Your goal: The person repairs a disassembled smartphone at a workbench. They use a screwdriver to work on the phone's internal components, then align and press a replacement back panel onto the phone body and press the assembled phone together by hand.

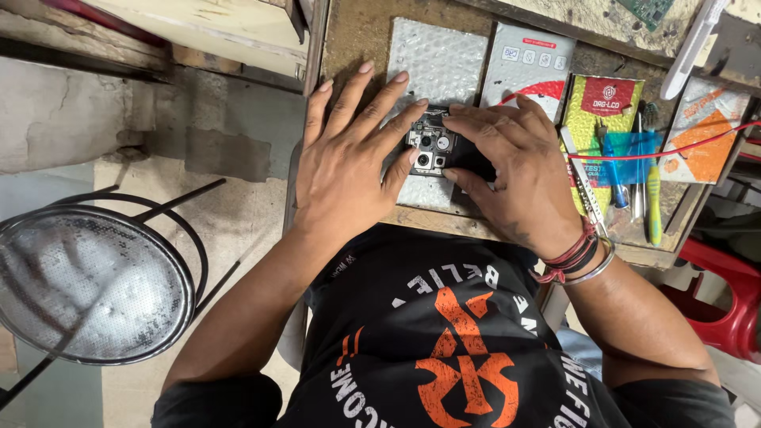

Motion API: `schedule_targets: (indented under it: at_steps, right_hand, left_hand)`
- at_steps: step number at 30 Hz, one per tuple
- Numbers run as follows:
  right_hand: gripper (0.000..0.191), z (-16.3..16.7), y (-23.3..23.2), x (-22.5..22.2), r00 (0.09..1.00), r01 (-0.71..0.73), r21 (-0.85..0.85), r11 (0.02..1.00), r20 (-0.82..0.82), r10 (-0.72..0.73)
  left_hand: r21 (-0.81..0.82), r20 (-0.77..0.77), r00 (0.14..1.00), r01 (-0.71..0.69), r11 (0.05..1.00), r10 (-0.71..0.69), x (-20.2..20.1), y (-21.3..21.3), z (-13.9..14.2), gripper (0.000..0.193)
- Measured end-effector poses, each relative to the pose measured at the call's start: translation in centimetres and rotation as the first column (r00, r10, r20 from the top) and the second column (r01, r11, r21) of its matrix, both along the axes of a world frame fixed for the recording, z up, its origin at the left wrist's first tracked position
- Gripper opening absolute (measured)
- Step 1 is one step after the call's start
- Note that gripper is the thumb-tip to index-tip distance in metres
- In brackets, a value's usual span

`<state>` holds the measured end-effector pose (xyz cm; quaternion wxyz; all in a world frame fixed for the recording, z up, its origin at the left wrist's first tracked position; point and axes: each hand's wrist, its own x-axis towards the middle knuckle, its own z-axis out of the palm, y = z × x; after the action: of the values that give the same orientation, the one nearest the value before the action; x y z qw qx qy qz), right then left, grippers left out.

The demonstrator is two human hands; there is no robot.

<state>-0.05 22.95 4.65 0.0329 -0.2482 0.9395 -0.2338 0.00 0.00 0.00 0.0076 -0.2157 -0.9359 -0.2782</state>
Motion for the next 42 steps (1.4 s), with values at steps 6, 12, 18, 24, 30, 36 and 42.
schedule_targets:
  at_steps: [6, 12, 18, 24, 30, 36, 42]
  right_hand:
    - [0.051, 3.0, 6.0, -1.2, 0.997, 0.037, -0.022, 0.999, 0.068, -0.036]
    - [0.05, 3.4, 7.9, -0.6, 0.998, 0.007, -0.022, 1.0, 0.06, -0.005]
    - [0.05, 4.0, 8.5, -1.5, 0.999, -0.029, -0.017, 0.999, 0.037, 0.03]
    - [0.045, 4.2, 7.6, 0.4, 0.999, -0.035, 0.088, 0.995, -0.033, 0.038]
    - [0.038, 7.1, 5.5, 0.4, 0.994, -0.085, 0.131, 0.988, -0.052, 0.092]
    - [0.028, 11.1, 2.3, 0.1, 0.991, -0.118, 0.131, 0.984, -0.051, 0.126]
    - [0.021, 14.1, -1.7, -0.4, 0.989, -0.133, 0.134, 0.982, -0.043, 0.14]
  left_hand:
    - [0.011, 0.001, 1.0, -0.013, 1.0, 0.013, -0.5, 6.3, 2.0, 0.047]
    - [0.021, 0.047, 0.999, 0.007, 1.0, -0.008, 0.5, 8.2, 2.5, 0.07]
    - [0.028, 0.043, 0.999, -0.029, 0.999, 0.027, -0.4, 8.7, 2.9, 0.074]
    - [0.03, 0.057, 0.998, -0.044, 0.999, 0.042, 0.9, 8.1, 3.0, 0.073]
    - [0.037, 0.041, 0.998, -0.04, 0.999, 0.038, 1.2, 6.0, 5.5, 0.074]
    - [0.051, 0.036, 0.998, -0.045, 0.998, 0.043, 0.9, 3.0, 9.1, 0.073]
    - [0.071, 0.034, 0.999, -0.041, 0.997, 0.039, 0.7, -0.8, 11.8, 0.073]
